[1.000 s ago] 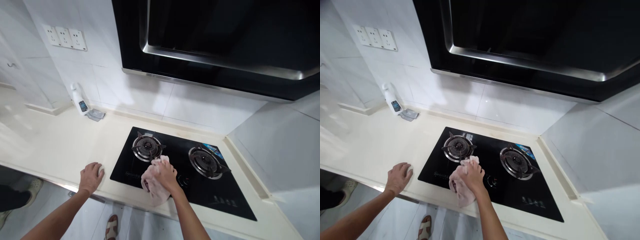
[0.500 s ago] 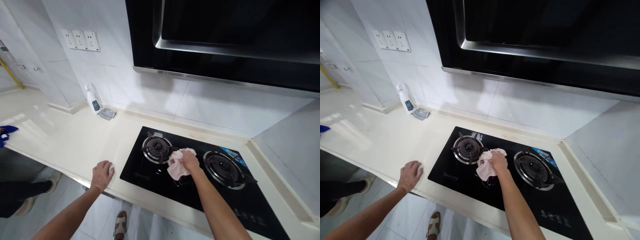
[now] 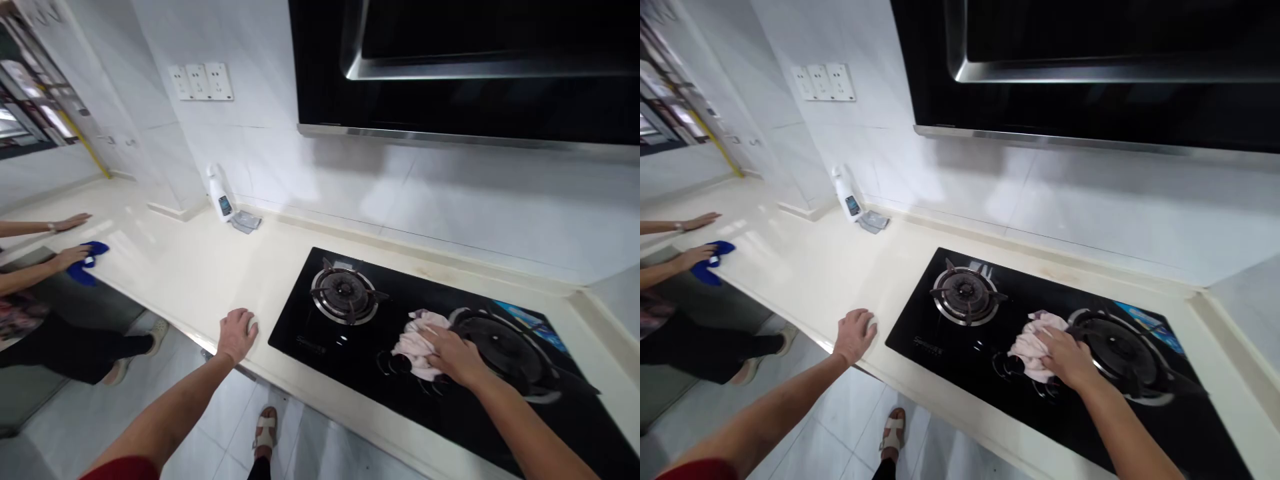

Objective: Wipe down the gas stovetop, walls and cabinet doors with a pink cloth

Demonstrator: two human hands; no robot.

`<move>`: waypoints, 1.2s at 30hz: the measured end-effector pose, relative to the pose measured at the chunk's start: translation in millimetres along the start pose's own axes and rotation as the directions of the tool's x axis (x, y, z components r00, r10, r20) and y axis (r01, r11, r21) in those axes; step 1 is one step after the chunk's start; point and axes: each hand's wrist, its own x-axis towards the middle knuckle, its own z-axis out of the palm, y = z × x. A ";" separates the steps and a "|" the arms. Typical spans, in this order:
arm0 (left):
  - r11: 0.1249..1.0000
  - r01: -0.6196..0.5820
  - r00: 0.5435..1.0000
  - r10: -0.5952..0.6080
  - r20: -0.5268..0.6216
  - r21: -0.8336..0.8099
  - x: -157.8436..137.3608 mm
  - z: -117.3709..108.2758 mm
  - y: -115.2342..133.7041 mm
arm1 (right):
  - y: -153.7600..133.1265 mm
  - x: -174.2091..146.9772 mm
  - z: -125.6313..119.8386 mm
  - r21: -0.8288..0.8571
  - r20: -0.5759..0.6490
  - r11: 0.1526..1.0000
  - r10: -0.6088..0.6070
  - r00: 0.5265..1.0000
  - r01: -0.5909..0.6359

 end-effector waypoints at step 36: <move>0.998 0.049 0.995 -0.052 0.084 0.040 13.0 -10.9 3.3 | -3.7 -65.3 -8.3 0.188 -0.043 0.878 0.454 0.890 -0.439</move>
